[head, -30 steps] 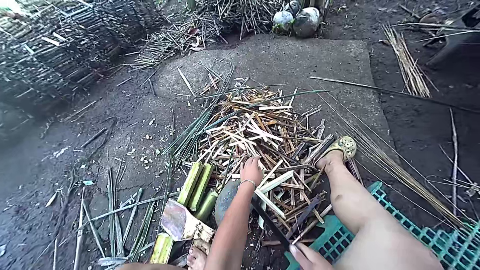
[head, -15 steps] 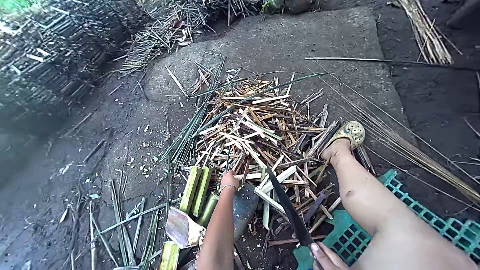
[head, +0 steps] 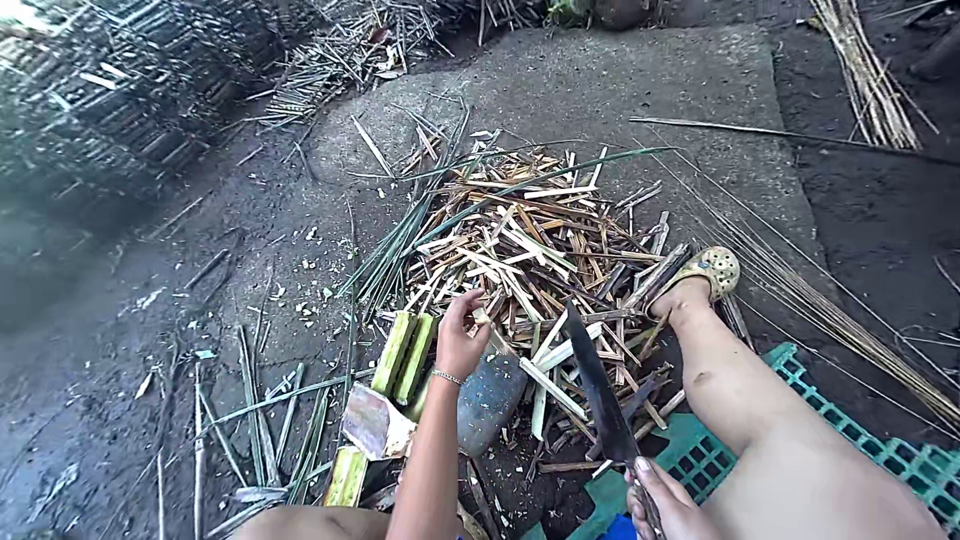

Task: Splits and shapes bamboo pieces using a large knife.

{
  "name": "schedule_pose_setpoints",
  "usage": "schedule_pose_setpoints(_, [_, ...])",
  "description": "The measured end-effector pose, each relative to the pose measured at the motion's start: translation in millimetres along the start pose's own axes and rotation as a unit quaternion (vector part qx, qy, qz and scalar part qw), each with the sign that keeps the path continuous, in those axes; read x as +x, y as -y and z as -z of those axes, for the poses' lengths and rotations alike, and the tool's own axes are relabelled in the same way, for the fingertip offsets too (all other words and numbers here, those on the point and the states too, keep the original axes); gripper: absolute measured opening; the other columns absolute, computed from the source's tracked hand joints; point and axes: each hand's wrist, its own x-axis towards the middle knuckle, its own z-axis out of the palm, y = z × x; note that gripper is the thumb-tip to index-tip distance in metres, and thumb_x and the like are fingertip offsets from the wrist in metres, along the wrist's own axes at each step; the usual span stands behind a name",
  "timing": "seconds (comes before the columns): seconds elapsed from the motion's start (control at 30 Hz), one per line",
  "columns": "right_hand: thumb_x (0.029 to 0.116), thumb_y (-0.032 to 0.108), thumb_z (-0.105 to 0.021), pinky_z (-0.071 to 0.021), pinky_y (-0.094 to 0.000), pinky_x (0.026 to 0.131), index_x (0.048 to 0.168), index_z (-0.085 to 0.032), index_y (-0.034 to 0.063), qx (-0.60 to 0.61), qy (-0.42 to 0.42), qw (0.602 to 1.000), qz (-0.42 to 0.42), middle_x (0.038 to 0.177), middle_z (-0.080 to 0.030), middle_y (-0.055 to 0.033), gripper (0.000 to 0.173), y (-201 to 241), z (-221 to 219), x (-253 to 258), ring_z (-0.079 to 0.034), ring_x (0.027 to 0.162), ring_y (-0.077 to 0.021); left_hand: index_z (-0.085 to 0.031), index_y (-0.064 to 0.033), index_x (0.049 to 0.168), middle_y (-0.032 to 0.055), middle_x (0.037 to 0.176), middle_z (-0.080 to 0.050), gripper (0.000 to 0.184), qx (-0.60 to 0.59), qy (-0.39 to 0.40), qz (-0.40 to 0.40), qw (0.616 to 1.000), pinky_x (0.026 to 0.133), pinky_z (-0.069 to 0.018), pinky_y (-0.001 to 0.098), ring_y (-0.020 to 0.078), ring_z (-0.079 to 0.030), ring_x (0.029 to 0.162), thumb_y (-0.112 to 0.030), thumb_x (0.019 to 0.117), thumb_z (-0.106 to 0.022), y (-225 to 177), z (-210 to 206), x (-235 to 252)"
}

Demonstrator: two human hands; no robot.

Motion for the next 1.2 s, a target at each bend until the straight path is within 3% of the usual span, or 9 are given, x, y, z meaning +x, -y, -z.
schedule_pose_setpoints(0.1, [0.1138,0.026,-0.022,-0.0506,-0.0183,0.048,0.105,-0.048,0.0088,0.02,-0.001,1.0,0.019,0.064,-0.051,0.0074,0.032,-2.3,-5.9,1.1,-0.052,0.047,-0.0022,-0.045,0.008,0.143,0.0161,0.118,-0.071,0.06,-0.048,-0.077,-0.038,0.995,0.087,-0.0584,0.0343,0.0179,-0.071,0.098,0.006,0.085,-0.063,-17.3,3.3,-25.6])
schedule_pose_setpoints(0.2, [0.1137,0.027,-0.022,-0.0502,-0.0195,0.046,0.104,-0.048,0.0089,0.024,0.004,0.999,0.043,0.061,-0.05,0.0072,0.033,-8.5,-11.3,2.1,-0.051,0.045,-0.0031,-0.038,0.012,0.146,0.0187,0.122,-0.07,0.062,-0.086,-0.111,-0.014,0.99,0.092,-0.0564,0.0341,0.0184,-0.071,0.105,0.008,0.0863,-0.057,-7.3,-6.1,-54.7])
schedule_pose_setpoints(0.43, [0.1119,0.031,-0.022,-0.047,-0.0179,0.045,0.097,-0.052,0.0081,-0.056,0.011,0.982,0.182,0.058,-0.049,0.0096,0.04,-1.4,-50.8,8.1,-0.048,0.045,-0.0011,-0.064,0.0077,0.126,0.0205,0.123,-0.069,0.031,-0.08,-0.048,0.135,0.986,0.106,-0.0508,0.0383,0.0239,-0.067,0.116,-0.003,0.0975,-0.062,46.7,-40.0,-87.1])
schedule_pose_setpoints(0.7, [0.1052,0.055,-0.032,-0.044,-0.0197,0.047,0.092,-0.062,0.0096,-0.231,0.023,0.891,0.389,0.059,-0.047,0.0112,0.055,33.1,-98.6,33.9,-0.046,0.048,0.0016,-0.069,0.0056,0.122,0.02,0.113,-0.073,0.03,-0.011,-0.016,0.115,0.993,0.104,-0.0519,0.0427,0.0259,-0.071,0.109,-0.009,0.096,-0.066,34.5,-41.2,-84.8])
schedule_pose_setpoints(0.93, [0.1082,0.036,-0.03,-0.0437,-0.0169,0.046,0.089,-0.057,0.0119,-0.203,0.043,0.922,0.327,0.057,-0.046,0.0119,0.041,39.6,-108.9,34.3,-0.046,0.046,0.0016,-0.078,-0.0043,0.111,0.0197,0.108,-0.068,0.036,0.044,-0.095,0.089,0.991,0.097,-0.0481,0.0507,0.0358,-0.062,0.107,-0.009,0.0754,-0.084,34.5,-49.0,-86.8])
schedule_pose_setpoints(1.0, [0.1089,0.035,-0.029,-0.0444,-0.0177,0.045,0.089,-0.057,0.0115,-0.199,0.046,0.933,0.296,0.057,-0.046,0.011,0.042,37.6,-109.8,33.9,-0.047,0.045,0.0003,-0.077,0.0,0.104,0.0211,0.108,-0.066,0.03,0.016,-0.102,0.105,0.989,0.099,-0.0447,0.0509,0.0364,-0.058,0.109,-0.006,0.0755,-0.082,39.6,-53.1,-88.2])
schedule_pose_setpoints(1.07, [0.109,0.034,-0.03,-0.0442,-0.0179,0.045,0.089,-0.057,0.0112,-0.194,0.05,0.939,0.279,0.056,-0.046,0.0108,0.041,35.5,-111.2,35.2,-0.046,0.044,-0.0001,-0.074,0.0047,0.101,0.0189,0.107,-0.068,0.024,-0.03,-0.096,0.121,0.988,0.096,-0.0498,0.0422,0.0274,-0.063,0.105,-0.003,0.0793,-0.078,41.0,-55.1,-88.6])
schedule_pose_setpoints(1.13, [0.1095,0.033,-0.029,-0.0443,-0.018,0.044,0.089,-0.057,0.0111,-0.186,0.054,0.944,0.266,0.056,-0.045,0.0105,0.041,35.5,-112.9,34.2,-0.046,0.044,-0.0005,-0.07,0.0046,0.096,0.0118,0.091,-0.07,0.018,-0.085,-0.104,0.133,0.982,0.082,-0.0539,0.0333,0.014,-0.066,0.085,-0.002,0.0797,-0.076,43.1,-58.5,-88.9])
schedule_pose_setpoints(1.2, [0.1099,0.034,-0.03,-0.0445,-0.0187,0.044,0.088,-0.056,0.0112,-0.18,0.056,0.948,0.258,0.055,-0.045,0.0101,0.041,38.5,-114.7,33.1,-0.046,0.043,-0.001,-0.068,0.0033,0.1,0.0083,0.093,-0.068,0.025,-0.152,-0.094,0.137,0.974,0.079,-0.0536,0.0287,0.0087,-0.064,0.084,-0.005,0.0778,-0.074,44.6,-58.5,-89.5])
